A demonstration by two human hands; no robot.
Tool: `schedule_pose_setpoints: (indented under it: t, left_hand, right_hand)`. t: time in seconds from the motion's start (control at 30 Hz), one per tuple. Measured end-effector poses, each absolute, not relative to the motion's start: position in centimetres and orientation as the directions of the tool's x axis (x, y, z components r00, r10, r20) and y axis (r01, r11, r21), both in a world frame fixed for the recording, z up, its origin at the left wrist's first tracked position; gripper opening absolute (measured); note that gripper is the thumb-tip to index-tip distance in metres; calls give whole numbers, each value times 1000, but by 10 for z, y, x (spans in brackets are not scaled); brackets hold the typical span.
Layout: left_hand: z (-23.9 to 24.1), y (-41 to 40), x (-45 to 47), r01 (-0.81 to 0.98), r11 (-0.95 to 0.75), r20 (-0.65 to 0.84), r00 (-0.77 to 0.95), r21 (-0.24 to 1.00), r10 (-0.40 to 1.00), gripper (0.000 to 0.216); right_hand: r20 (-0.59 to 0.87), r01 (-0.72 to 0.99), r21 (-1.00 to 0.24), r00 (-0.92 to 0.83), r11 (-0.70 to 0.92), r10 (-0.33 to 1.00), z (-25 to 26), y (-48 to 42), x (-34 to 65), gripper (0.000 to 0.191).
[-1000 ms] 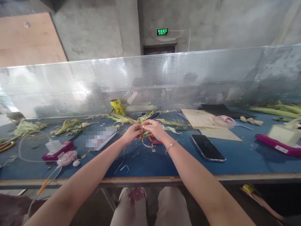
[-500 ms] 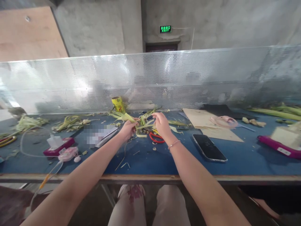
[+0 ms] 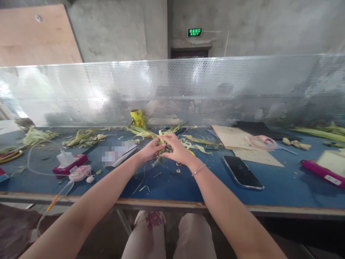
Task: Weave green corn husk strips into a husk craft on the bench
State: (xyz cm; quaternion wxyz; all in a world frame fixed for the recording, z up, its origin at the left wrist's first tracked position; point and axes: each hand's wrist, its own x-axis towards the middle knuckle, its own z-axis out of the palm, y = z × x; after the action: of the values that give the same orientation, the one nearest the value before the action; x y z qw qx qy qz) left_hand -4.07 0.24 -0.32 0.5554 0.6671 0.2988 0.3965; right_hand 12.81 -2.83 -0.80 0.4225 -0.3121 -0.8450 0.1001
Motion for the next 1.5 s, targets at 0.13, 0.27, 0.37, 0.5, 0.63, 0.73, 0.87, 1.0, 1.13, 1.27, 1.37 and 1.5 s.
schedule_pose_setpoints:
  t: [0.13,0.27,0.37,0.5,0.63,0.73,0.87,1.0,1.13,1.27,1.37,1.5]
  left_hand:
    - [-1,-1,-36,-112,-169,203,510,979,836,36]
    - [2,-2,-34,-111,-146,182,471,983,863,29]
    - [-1,2,-37,-78,-152,171,481,985,860,23]
    - [-6,8,-39,-58,-94,110,570,994,815,18]
    - [-5,5,-37,-83,-47,85,557,995,826,14]
    - [-2,2,-37,-113,-41,97,542,993,835,15]
    - [-1,-1,-36,-139,-6,84,562,990,823,18]
    - [-4,3,-32,-111,-13,66,494,994,867,15]
    - [-3,13,-33,21,-137,132,147,990,980,12]
    - [4,19,-48,25,-399,399,-114,917,910,26]
    - [6,19,-55,125,-522,530,-29,843,848,40]
    - [2,16,-51,147,-567,512,293,811,808,41]
  right_hand:
    - [678,499,-256,-518,828,521,-7,-28,129,37]
    - [686,552,-199,-512,810,517,-2,-28,138,38]
    - [624,579,-170,-563,797,542,-1,-33,140,40]
    - [538,569,-156,-636,807,552,1,-38,136,34]
    - [532,608,-188,-597,771,601,0,-38,133,29]
    - [523,633,-250,-548,733,652,-4,-35,132,33]
    - [531,638,-257,-535,726,658,-8,-31,130,33]
    - [560,665,-189,-532,723,636,-6,-30,132,20]
    - [566,824,-112,-407,556,717,-2,-28,139,21]
    - [589,912,-162,-218,378,778,-2,-26,143,23]
    - [602,907,-271,-102,322,792,-3,-25,142,26]
    - [596,904,-337,-13,265,803,-2,-26,140,31]
